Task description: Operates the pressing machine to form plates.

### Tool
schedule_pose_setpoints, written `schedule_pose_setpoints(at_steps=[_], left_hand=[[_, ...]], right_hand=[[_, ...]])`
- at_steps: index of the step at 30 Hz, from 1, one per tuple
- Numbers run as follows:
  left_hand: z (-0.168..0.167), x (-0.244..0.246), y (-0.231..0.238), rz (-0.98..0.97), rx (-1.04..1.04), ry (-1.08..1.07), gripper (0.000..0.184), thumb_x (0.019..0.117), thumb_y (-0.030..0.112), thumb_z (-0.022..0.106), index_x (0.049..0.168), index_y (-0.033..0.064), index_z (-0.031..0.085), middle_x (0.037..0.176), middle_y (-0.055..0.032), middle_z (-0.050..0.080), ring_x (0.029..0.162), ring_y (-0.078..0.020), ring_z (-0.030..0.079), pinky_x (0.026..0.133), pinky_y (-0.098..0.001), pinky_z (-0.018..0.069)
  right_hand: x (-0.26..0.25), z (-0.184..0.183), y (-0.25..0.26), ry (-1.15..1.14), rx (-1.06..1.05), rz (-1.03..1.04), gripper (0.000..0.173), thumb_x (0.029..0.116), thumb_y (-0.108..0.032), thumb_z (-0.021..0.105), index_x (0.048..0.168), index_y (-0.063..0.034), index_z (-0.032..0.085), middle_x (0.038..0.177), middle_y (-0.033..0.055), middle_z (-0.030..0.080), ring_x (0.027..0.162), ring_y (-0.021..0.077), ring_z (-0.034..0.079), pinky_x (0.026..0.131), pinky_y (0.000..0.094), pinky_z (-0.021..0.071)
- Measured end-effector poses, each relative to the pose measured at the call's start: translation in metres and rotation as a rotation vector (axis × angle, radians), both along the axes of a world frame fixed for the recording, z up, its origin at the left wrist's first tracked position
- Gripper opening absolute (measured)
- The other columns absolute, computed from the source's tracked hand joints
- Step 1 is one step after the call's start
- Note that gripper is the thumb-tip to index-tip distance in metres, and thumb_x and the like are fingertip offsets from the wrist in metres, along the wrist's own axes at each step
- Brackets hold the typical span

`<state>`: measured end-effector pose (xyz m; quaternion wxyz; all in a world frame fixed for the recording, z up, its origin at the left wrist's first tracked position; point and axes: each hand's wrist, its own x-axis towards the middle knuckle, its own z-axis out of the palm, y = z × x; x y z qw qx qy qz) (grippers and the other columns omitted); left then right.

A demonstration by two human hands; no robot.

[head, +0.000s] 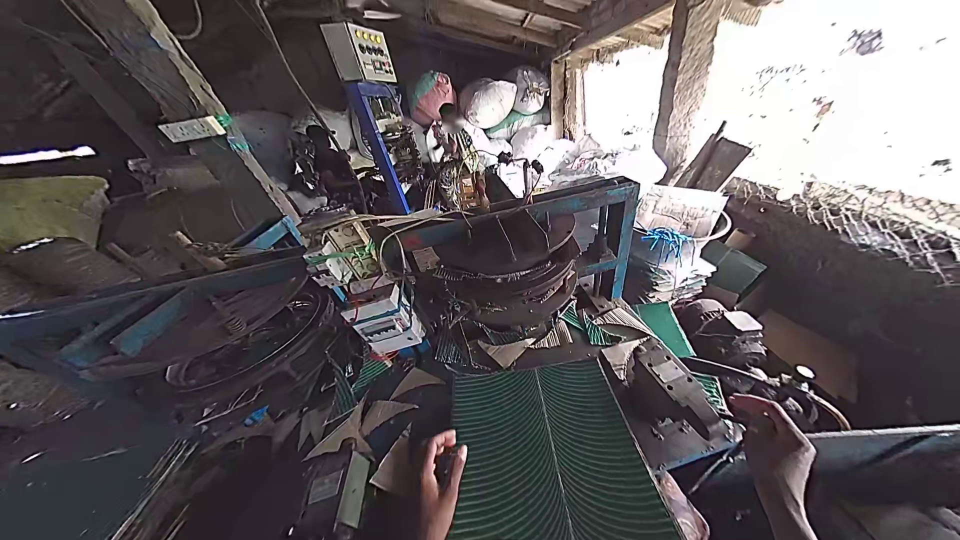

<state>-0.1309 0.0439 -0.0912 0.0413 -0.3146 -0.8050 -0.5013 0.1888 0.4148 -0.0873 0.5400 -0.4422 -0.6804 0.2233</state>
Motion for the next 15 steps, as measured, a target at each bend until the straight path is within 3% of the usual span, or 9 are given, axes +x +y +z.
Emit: schedule_pose_setpoints(at_steps=[3,5,7,10,12,15], left_hand=[[0.059,-0.034,0.047,-0.007,0.075,-0.112,0.061,0.1011,0.040,0.057,0.143,-0.0029,0.048,0.115,-0.0165,0.069,0.099,-0.0238,0.069,0.085,-0.0429,0.0580],[0.102,-0.059,0.084,-0.006,0.164,-0.309,0.060,0.1097,0.039,0.041,0.151,-0.0029,0.034,0.115,-0.0196,0.067,0.087,-0.0236,0.070,0.077,-0.0410,0.0593],[0.138,-0.089,0.120,0.041,0.242,-0.495,0.063,0.1115,0.048,0.027,0.154,0.0015,0.027,0.116,-0.0197,0.065,0.075,-0.0226,0.068,0.066,-0.0380,0.0578],[0.164,-0.130,0.160,0.143,0.319,-0.622,0.070,0.1072,0.059,0.032,0.150,0.0033,0.034,0.114,-0.0211,0.063,0.067,-0.0229,0.065,0.057,-0.0360,0.0554],[0.163,-0.148,0.173,0.184,0.264,-0.619,0.071,0.1061,0.059,0.039,0.145,-0.0004,0.040,0.110,-0.0212,0.060,0.069,-0.0214,0.063,0.060,-0.0345,0.0542],[0.139,-0.167,0.178,0.213,0.122,-0.530,0.052,0.1072,0.043,0.050,0.127,-0.0047,0.053,0.082,-0.0117,0.055,0.054,-0.0137,0.050,0.052,-0.0283,0.0472]], right_hand=[[-0.001,-0.002,0.000,0.002,-0.001,0.016,0.025,0.0987,0.005,0.048,0.107,0.0092,0.071,0.106,0.0251,0.073,0.097,0.0366,0.072,0.090,0.0571,0.0547],[0.002,-0.006,0.002,-0.027,0.026,0.019,0.025,0.0977,0.003,0.047,0.107,0.0091,0.070,0.106,0.0246,0.073,0.097,0.0366,0.071,0.090,0.0570,0.0546],[0.005,-0.008,0.004,-0.062,0.034,0.009,0.025,0.0986,0.001,0.047,0.107,0.0087,0.070,0.107,0.0249,0.072,0.100,0.0388,0.071,0.091,0.0592,0.0534],[0.004,0.002,0.006,-0.169,0.037,-0.024,0.025,0.0979,0.001,0.049,0.106,0.0044,0.072,0.108,0.0251,0.072,0.100,0.0437,0.069,0.088,0.0676,0.0496],[-0.007,0.020,0.011,-0.302,0.045,-0.024,0.024,0.0998,-0.002,0.052,0.110,0.0021,0.073,0.111,0.0273,0.070,0.105,0.0497,0.066,0.090,0.0738,0.0443],[-0.044,0.077,0.010,-0.580,-0.067,-0.027,0.030,0.0990,0.000,0.052,0.123,-0.0010,0.071,0.126,0.0298,0.065,0.124,0.0515,0.057,0.103,0.0712,0.0374]])
